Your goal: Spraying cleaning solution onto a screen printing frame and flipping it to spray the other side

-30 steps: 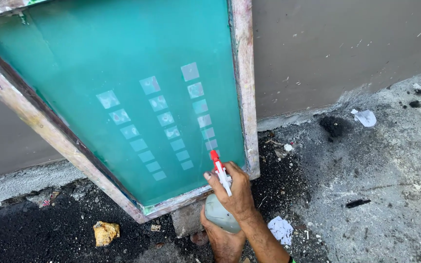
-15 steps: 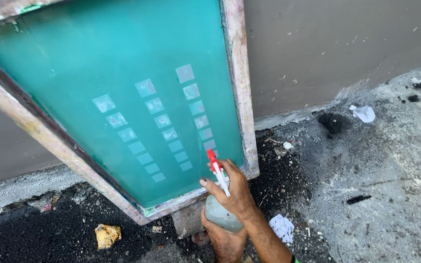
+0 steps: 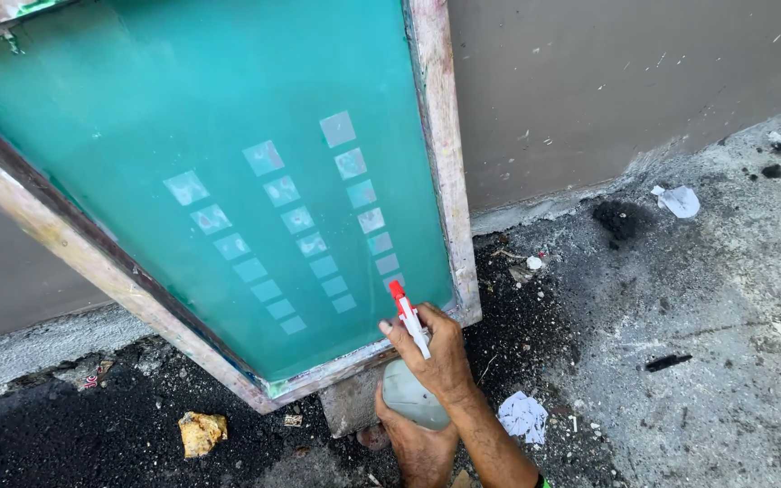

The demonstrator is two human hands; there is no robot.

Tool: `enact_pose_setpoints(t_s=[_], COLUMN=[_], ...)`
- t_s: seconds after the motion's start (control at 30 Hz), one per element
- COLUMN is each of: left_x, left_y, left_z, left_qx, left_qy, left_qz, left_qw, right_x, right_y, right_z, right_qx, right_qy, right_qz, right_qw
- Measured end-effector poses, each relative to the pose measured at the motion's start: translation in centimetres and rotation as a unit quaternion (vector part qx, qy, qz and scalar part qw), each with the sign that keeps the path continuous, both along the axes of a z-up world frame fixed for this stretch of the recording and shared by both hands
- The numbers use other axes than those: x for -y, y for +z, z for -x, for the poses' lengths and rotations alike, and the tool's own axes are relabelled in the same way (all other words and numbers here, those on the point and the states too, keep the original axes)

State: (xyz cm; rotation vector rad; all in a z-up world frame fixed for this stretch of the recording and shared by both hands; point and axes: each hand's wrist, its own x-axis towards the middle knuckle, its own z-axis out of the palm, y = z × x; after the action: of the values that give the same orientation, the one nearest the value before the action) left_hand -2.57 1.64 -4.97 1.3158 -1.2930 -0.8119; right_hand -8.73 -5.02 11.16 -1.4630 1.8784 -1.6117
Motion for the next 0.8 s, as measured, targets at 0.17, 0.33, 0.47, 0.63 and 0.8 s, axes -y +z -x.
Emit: enact_pose_setpoints(t_s=[0.17, 0.33, 0.47, 0.63, 0.8], left_x=[-0.3, -0.4, -1.2, -1.5, -1.1], left_y=[0.3, -0.6, -2.2, -1.7, -1.1], left_z=[-0.2, -0.2, 0.1, 0.0, -0.2], left_qx=[-0.006, 0.002, 0.008, 0.003, -0.002], left_qy=[-0.007, -0.017, -0.005, -0.007, -0.017], left_qz=[-0.069, -0.023, -0.024, -0.069, -0.015], left_qw=[0.998, 1.0, 1.0, 0.998, 1.0], right_x=[-0.2, -0.4, -0.4, -0.7, -0.9], right_y=[0.0, -0.4, -2.5, -1.6, -1.9], right_z=[-0.3, 0.2, 0.0, 0.0, 0.2], right_qx=[-0.02, -0.006, -0.04, 0.008, -0.031], right_qy=[-0.002, 0.039, -0.005, 0.047, -0.023], right_qz=[0.005, -0.009, 0.009, -0.039, 0.017], right_qw=[1.0, 0.999, 0.999, 0.998, 0.999])
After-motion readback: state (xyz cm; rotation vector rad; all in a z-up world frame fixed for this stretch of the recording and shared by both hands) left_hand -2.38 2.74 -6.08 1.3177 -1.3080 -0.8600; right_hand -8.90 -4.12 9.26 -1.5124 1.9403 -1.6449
